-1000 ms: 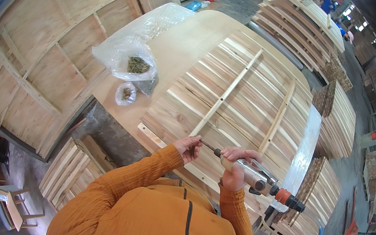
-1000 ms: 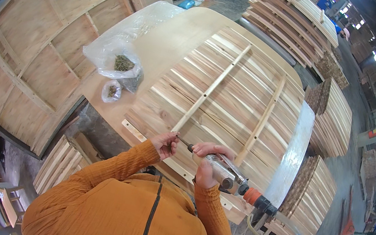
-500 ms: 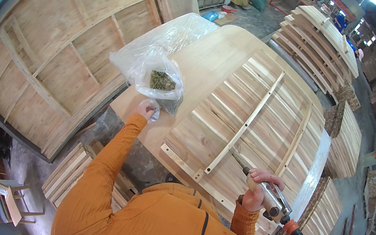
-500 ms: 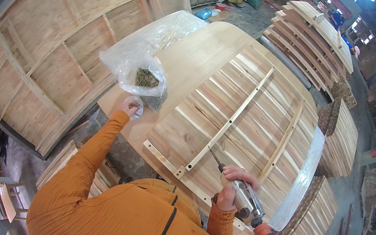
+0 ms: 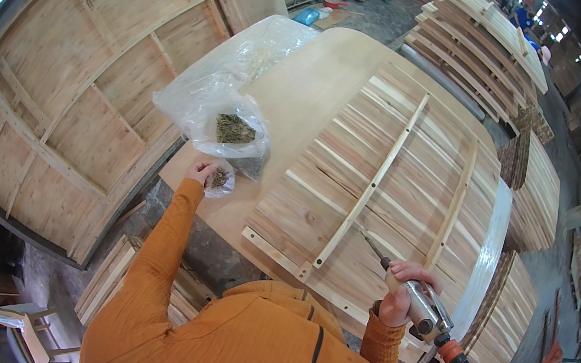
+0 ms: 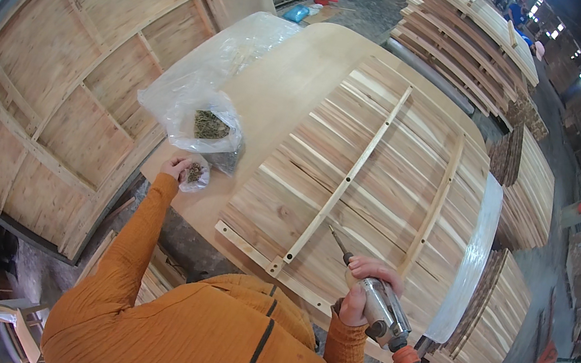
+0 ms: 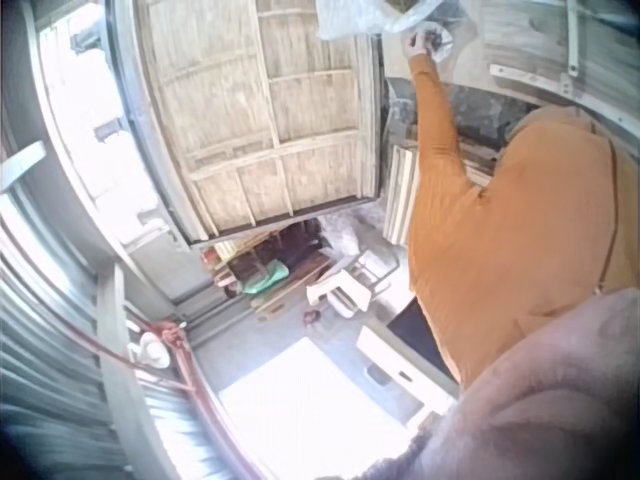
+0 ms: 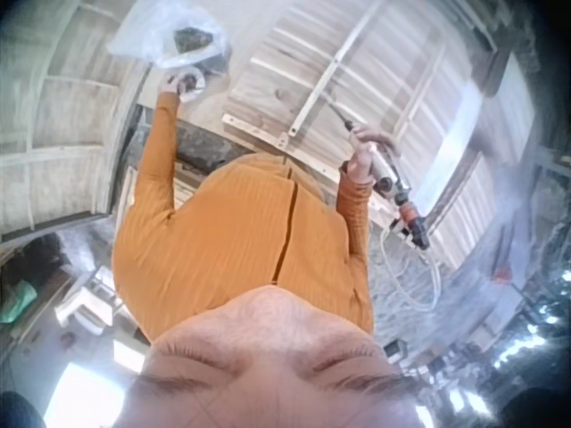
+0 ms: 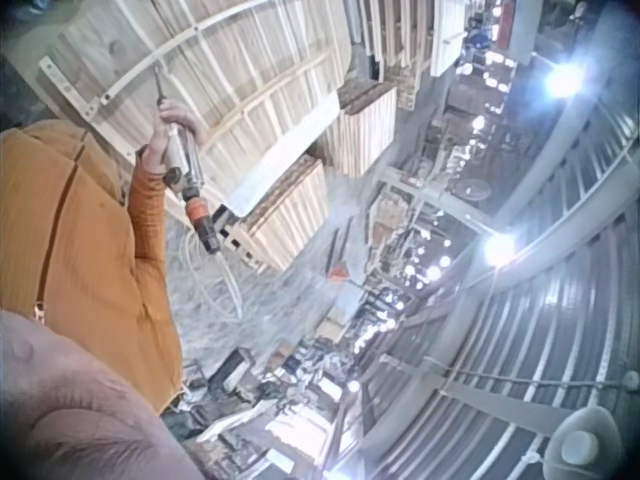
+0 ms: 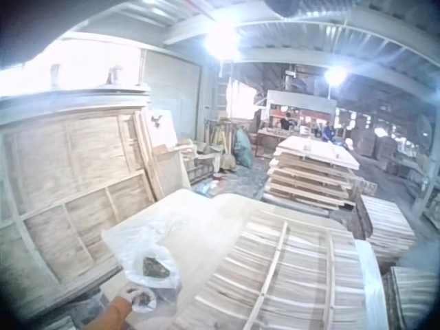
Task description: The person uses a pneumatic nail gun to fasten wooden slats onto a large wooden panel. They repeatedly pick up nails, position them, and drive them into the wood. The person also lifts and moves the assembled panel within the workshop.
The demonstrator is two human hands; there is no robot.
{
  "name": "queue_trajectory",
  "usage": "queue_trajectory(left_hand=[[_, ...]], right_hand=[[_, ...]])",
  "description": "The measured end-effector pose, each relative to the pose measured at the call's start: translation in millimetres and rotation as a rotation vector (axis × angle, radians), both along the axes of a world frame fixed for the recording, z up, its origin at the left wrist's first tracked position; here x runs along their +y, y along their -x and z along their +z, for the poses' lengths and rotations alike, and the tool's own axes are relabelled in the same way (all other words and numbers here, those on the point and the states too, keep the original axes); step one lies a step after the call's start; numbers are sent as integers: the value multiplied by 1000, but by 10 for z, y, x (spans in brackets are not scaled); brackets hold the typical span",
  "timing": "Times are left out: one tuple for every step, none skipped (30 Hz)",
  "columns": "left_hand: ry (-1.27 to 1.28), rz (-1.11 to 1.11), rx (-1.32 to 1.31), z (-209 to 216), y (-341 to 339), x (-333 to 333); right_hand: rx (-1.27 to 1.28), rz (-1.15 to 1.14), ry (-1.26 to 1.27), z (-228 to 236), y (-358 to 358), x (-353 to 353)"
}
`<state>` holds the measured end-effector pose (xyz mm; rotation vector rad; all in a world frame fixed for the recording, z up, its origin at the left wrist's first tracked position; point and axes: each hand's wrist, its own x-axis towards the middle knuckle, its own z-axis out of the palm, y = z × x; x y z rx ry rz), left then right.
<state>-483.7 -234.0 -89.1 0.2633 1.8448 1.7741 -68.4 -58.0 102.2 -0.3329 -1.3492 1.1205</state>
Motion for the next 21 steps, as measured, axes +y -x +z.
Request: queue_trajectory(left_hand=[[-140, -15, -226, 75, -88, 76], [-137, -38, -250, 126, -238, 200], [-133, -60, -275, 160, -459, 358], [-130, -80, -298, 199, -698, 515], [-165, -123, -352, 236, -934, 665], [-198, -168, -405, 260, -1175, 812], [-216, -211, -466, 270, -1418, 952], [-234, -260, -529, 281, -1665, 1118], [-197, -336, -538, 298, -1912, 1279], [-163, -410, -545, 356, -2167, 1430], [-126, -486, -551, 409, -2404, 1569], [-117, -526, -578, 464, -2629, 1698], [-107, -561, -601, 531, -2832, 1798], [-95, -594, -623, 579, -3006, 1888], [-86, -620, -603, 627, -3168, 1968], [-74, -645, -580, 648, -3308, 2037], [-64, -668, -557, 669, -3433, 2102], [-71, -706, -516, 690, -3545, 2164], [-80, -721, -505, 675, -3636, 2212], [-89, -735, -494, 661, -3724, 2261], [-99, -748, -484, 647, -3803, 2310]], right_hand=[[12, 4, -4, -1, -35, 22], [21, 6, -8, 7, -53, 37], [29, 10, -12, 13, -74, 55], [36, 38, -12, 18, -105, 82], [43, 63, -15, 35, -144, 110], [52, 85, -17, 47, -196, 133], [53, 89, -20, 59, -258, 150], [51, 88, -25, 66, -330, 172], [48, 85, -31, 71, -409, 195], [55, 100, -33, 79, -494, 225], [43, 87, -23, 76, -590, 245], [31, 75, -14, 71, -690, 266], [23, 68, -3, 69, -802, 291], [24, 99, 18, 58, -928, 323], [9, 96, 19, 62, -1041, 357], [-2, 94, 23, 66, -1140, 388], [-14, 93, 26, 67, -1235, 418], [6, 81, 34, 64, -1323, 445], [29, 72, 43, 55, -1392, 464], [53, 65, 52, 47, -1458, 485], [64, 56, 56, 40, -1521, 511]])
